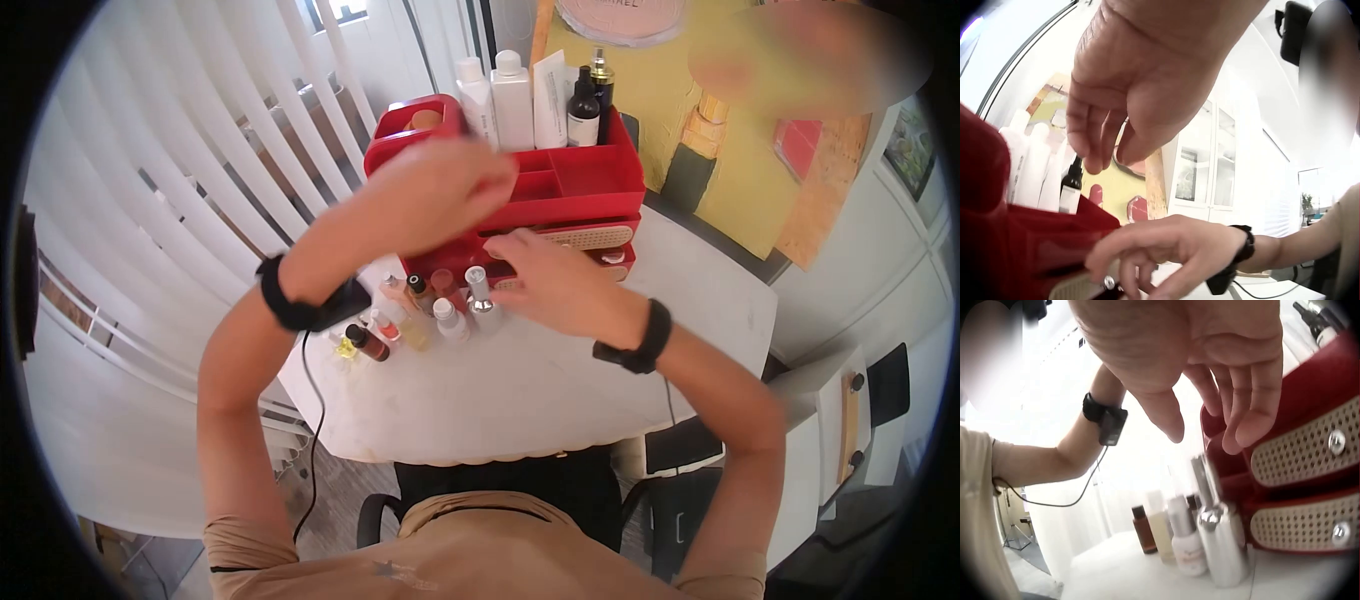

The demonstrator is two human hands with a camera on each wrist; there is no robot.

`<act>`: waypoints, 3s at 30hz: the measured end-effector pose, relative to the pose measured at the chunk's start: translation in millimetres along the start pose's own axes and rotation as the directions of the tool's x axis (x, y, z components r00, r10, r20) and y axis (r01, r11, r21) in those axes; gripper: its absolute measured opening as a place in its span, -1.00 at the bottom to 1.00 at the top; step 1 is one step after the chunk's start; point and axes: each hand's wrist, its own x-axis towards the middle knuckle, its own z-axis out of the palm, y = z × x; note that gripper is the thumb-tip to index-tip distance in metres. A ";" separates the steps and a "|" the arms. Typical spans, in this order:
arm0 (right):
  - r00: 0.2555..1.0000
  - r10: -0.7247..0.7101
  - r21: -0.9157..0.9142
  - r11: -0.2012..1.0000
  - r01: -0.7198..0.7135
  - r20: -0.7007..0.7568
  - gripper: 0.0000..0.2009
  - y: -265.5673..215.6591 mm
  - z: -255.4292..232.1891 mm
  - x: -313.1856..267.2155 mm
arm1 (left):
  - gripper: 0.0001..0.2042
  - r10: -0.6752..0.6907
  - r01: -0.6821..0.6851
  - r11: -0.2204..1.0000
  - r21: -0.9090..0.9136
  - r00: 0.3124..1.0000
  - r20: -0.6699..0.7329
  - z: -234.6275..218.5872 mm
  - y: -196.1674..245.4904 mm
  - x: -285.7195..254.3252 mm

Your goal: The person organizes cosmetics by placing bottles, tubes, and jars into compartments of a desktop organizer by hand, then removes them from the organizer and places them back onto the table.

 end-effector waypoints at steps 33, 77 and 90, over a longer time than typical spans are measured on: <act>0.917 0.272 0.161 0.959 -0.233 -0.293 -0.73 86.2 -107.1 71.8 | -0.82 0.075 -0.072 0.997 0.025 0.976 -0.202 0.0 -21.1 74.4; 0.997 0.016 -0.010 1.000 -0.015 0.077 -0.68 -12.6 29.9 33.3 | -0.82 -0.224 0.341 0.918 -0.204 0.868 0.443 17.7 -29.4 -123.0; 0.947 0.082 -0.339 0.921 -0.191 -0.311 -0.75 75.0 -149.3 51.4 | -0.80 -0.072 0.077 0.981 -0.179 0.997 0.034 -37.4 10.1 -16.7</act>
